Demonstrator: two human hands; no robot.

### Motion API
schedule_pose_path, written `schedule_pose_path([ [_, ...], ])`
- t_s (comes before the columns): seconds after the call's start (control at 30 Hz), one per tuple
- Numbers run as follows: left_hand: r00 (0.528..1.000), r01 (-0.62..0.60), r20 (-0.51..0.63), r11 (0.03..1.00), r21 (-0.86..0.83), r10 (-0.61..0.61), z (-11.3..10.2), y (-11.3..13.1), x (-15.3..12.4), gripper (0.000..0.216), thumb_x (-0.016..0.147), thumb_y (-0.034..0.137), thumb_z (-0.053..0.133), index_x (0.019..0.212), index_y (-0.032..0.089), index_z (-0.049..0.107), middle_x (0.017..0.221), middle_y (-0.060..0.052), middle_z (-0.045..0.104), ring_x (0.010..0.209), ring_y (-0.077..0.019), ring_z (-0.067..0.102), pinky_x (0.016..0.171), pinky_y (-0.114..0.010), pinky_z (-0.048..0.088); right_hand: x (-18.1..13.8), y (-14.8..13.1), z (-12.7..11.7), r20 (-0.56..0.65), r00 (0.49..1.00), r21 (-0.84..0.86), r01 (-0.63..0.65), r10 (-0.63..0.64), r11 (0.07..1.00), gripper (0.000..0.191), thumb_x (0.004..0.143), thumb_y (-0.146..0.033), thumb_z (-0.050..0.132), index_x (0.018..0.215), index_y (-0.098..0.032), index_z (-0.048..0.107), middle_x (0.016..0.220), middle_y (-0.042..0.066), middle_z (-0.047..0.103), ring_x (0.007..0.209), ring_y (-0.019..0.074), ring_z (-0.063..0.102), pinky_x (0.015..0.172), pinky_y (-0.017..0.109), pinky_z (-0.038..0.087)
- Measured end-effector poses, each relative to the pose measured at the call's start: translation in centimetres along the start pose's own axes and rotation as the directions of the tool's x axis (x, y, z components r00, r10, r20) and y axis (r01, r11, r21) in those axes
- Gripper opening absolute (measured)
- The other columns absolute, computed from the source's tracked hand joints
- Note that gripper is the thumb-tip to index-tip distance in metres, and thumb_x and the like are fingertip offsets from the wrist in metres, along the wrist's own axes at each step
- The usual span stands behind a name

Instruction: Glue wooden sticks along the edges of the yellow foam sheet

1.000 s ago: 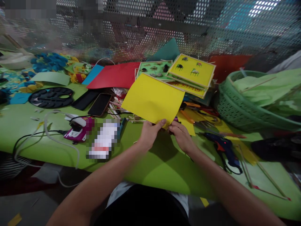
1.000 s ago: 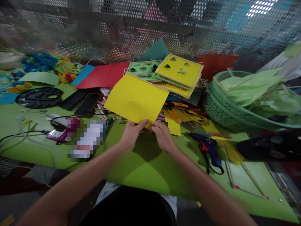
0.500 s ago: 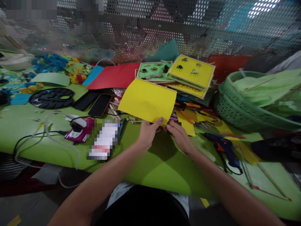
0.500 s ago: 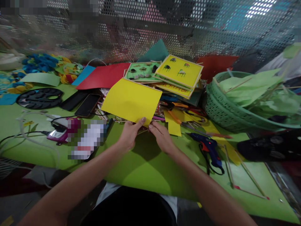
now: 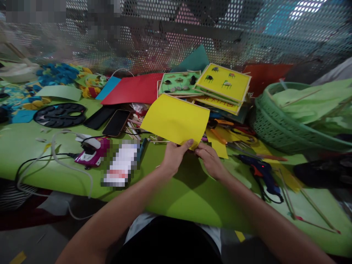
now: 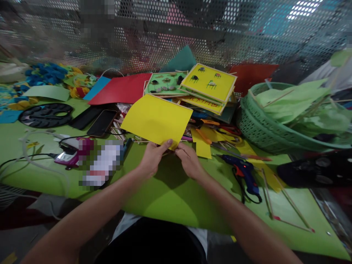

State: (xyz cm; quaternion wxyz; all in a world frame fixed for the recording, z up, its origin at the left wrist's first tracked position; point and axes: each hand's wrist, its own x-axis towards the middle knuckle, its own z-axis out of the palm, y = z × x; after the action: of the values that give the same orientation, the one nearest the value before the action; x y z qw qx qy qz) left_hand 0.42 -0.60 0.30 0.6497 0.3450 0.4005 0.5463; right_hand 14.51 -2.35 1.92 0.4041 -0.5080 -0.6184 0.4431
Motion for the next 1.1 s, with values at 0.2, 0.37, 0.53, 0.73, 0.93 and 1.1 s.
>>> schedule_pose_path([
  [0.2, 1.000, 0.014, -0.003, 1.000, -0.001, -0.014, -0.3, 0.0, 0.2, 0.040, 0.069, 0.047, 0.089, 0.088, 0.014, 0.078, 0.096, -0.010, 0.079, 0.080, -0.0181, 0.071, 0.076, -0.032, 0.056, 0.0, 0.3, 0.0, 0.001, 1.000, -0.008, 0.017, -0.017, 1.000, 0.014, 0.081, -0.030, 0.049, 0.068, -0.025, 0.049, 0.071, 0.000, 0.048, 0.072, 0.0200, 0.044, 0.068, 0.034, 0.035],
  [0.37, 1.000, 0.001, -0.008, 1.000, -0.008, -0.001, -0.5, 0.2, 0.3, 0.041, 0.069, 0.049, 0.089, 0.090, 0.015, 0.079, 0.098, -0.010, 0.079, 0.078, -0.0178, 0.069, 0.075, -0.032, 0.056, -0.1, 0.8, 0.0, -0.001, 1.000, 0.008, 0.001, -0.001, 1.000, 0.017, 0.089, -0.035, 0.050, 0.076, -0.025, 0.051, 0.075, 0.000, 0.050, 0.075, 0.0197, 0.046, 0.072, 0.034, 0.039],
  [0.53, 0.999, -0.006, -0.031, 1.000, -0.022, 0.005, -0.1, 0.8, 0.0, 0.036, 0.067, 0.043, 0.090, 0.088, 0.016, 0.079, 0.101, -0.011, 0.080, 0.086, -0.0189, 0.071, 0.083, -0.033, 0.056, -0.1, 1.2, 0.1, 0.031, 0.999, 0.060, -0.019, 0.017, 0.998, 0.023, 0.093, -0.043, 0.054, 0.096, -0.023, 0.065, 0.096, 0.003, 0.065, 0.093, 0.0229, 0.057, 0.091, 0.038, 0.044],
  [0.73, 0.999, 0.013, -0.031, 0.999, -0.031, -0.014, 0.2, 0.4, -0.1, 0.035, 0.066, 0.041, 0.091, 0.088, 0.016, 0.079, 0.101, -0.009, 0.080, 0.087, -0.0190, 0.072, 0.084, -0.033, 0.057, 0.1, 0.6, 0.1, 0.019, 1.000, 0.012, -0.015, 0.014, 1.000, 0.019, 0.087, -0.033, 0.052, 0.090, -0.023, 0.067, 0.095, 0.003, 0.068, 0.095, 0.0245, 0.059, 0.091, 0.039, 0.044],
  [0.93, 0.998, 0.039, -0.044, 0.999, -0.036, -0.040, -0.3, 0.2, 0.3, 0.041, 0.065, 0.048, 0.091, 0.084, 0.014, 0.078, 0.094, -0.010, 0.079, 0.079, -0.0187, 0.071, 0.079, -0.033, 0.056, 0.1, 0.1, -0.1, 0.010, 1.000, 0.001, 0.001, -0.001, 1.000, 0.013, 0.080, -0.027, 0.050, 0.067, -0.025, 0.048, 0.070, -0.001, 0.048, 0.072, 0.0196, 0.045, 0.068, 0.033, 0.036],
  [1.1, 0.999, 0.040, -0.022, 0.998, -0.038, -0.041, -0.3, 0.4, 0.3, 0.044, 0.063, 0.048, 0.092, 0.089, 0.015, 0.078, 0.093, -0.011, 0.079, 0.078, -0.0194, 0.071, 0.077, -0.035, 0.056, 0.0, 0.5, -0.3, -0.011, 1.000, 0.021, -0.020, 0.020, 1.000, 0.018, 0.087, -0.033, 0.050, 0.072, -0.024, 0.050, 0.072, -0.001, 0.048, 0.072, 0.0187, 0.044, 0.069, 0.033, 0.037],
])
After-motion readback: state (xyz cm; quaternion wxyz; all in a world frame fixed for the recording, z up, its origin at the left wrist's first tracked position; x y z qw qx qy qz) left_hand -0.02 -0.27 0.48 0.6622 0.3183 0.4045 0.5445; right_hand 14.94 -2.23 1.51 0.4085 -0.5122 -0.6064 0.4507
